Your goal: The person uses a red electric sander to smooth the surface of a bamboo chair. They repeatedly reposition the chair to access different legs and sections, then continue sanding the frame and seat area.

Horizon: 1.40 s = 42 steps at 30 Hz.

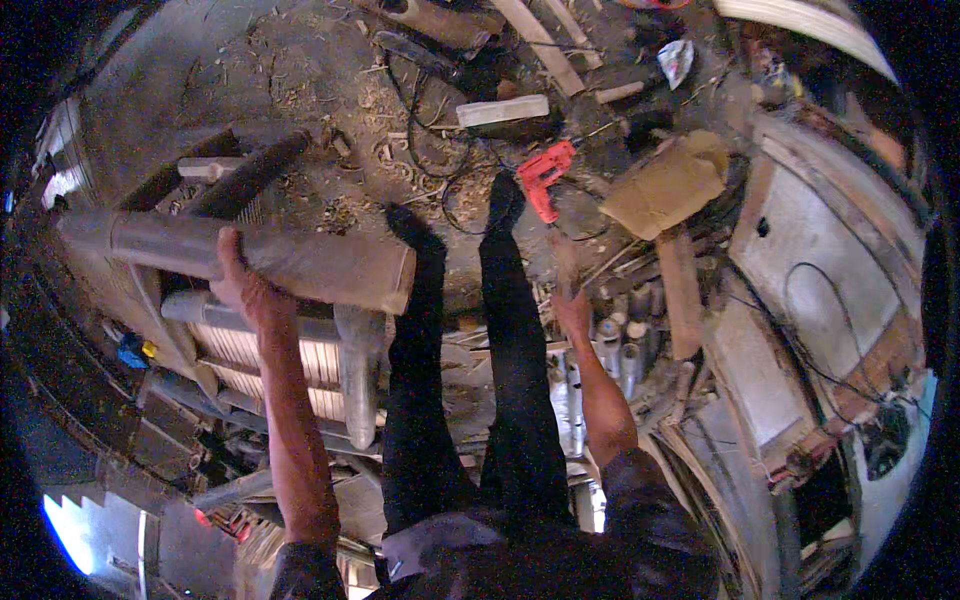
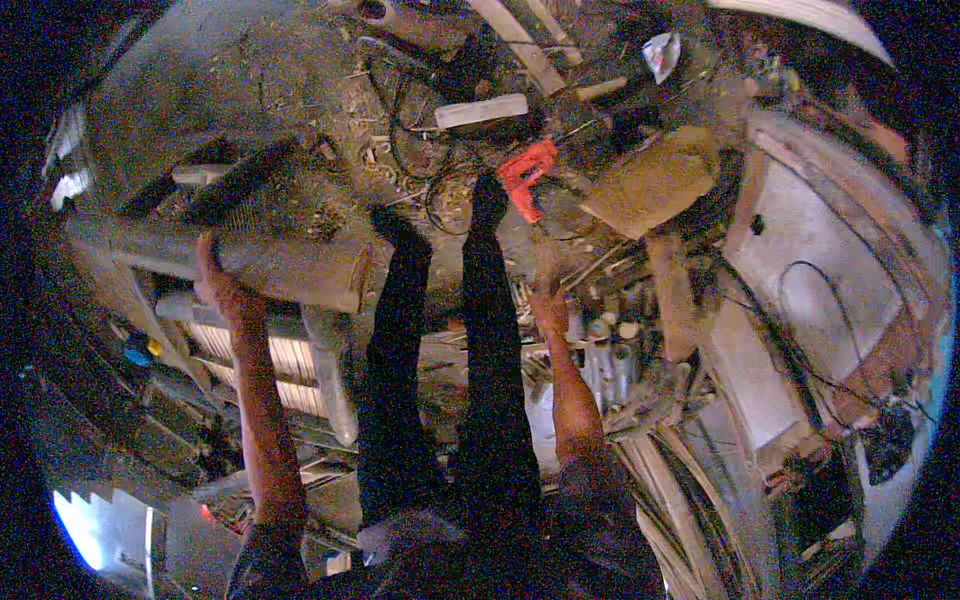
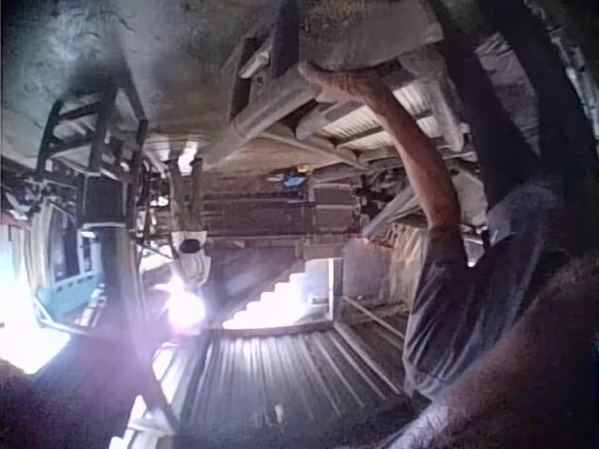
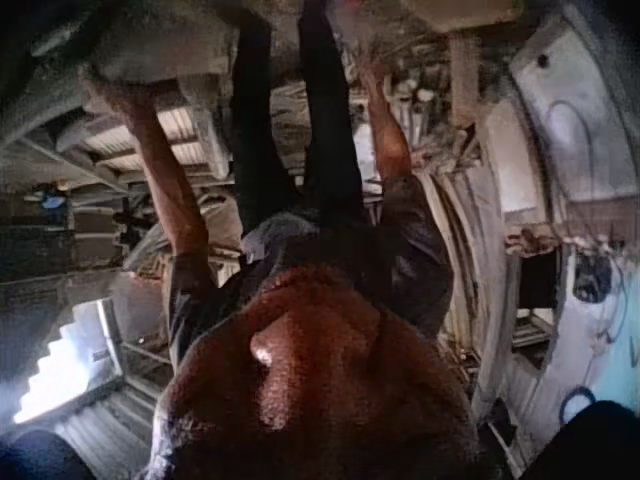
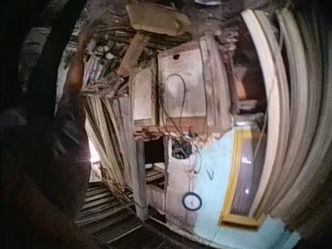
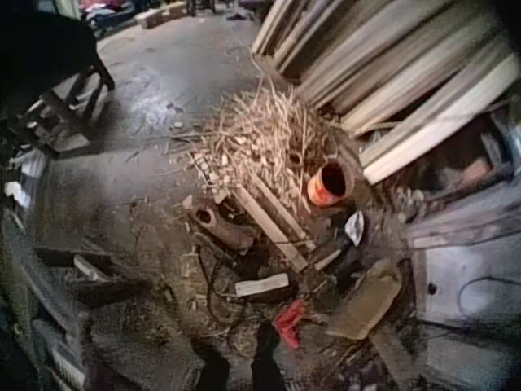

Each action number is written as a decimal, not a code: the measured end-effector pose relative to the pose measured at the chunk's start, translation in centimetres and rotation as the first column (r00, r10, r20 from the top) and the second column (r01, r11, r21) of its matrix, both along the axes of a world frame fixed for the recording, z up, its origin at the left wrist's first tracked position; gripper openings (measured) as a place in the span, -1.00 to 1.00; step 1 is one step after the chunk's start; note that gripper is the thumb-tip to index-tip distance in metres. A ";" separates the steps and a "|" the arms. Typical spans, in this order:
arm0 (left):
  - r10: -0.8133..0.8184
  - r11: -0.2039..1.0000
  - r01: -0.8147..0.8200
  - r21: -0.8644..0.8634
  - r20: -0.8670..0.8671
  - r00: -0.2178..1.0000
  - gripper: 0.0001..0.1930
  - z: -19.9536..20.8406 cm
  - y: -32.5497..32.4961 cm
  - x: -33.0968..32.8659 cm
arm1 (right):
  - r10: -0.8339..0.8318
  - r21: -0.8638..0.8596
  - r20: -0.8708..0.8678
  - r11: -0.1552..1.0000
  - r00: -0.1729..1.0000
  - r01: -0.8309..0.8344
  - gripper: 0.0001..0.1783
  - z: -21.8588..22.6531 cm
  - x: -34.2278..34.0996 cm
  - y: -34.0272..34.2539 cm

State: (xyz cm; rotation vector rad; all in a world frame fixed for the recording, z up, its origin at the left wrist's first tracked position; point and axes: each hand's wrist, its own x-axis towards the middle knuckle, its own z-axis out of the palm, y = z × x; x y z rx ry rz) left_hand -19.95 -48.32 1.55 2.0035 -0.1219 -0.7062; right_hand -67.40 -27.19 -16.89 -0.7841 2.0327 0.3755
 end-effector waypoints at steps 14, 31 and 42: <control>-0.206 0.960 0.187 0.208 0.071 0.976 -0.40 0.8 2.2 1.6 | 0.249 -0.279 0.055 0.934 0.967 -0.225 -0.15 -13.7 1.7 -0.1; 0.065 0.997 -0.066 -0.036 -0.042 0.997 -0.44 -0.2 1.4 0.9 | 0.587 -0.110 -0.109 0.795 0.802 -0.596 -0.01 -15.4 4.2 -15.8; 0.047 0.994 -0.071 0.084 0.264 0.963 -0.11 -0.3 0.7 0.6 | 0.675 -0.142 0.069 0.735 0.734 -0.663 -0.23 15.4 6.9 -21.0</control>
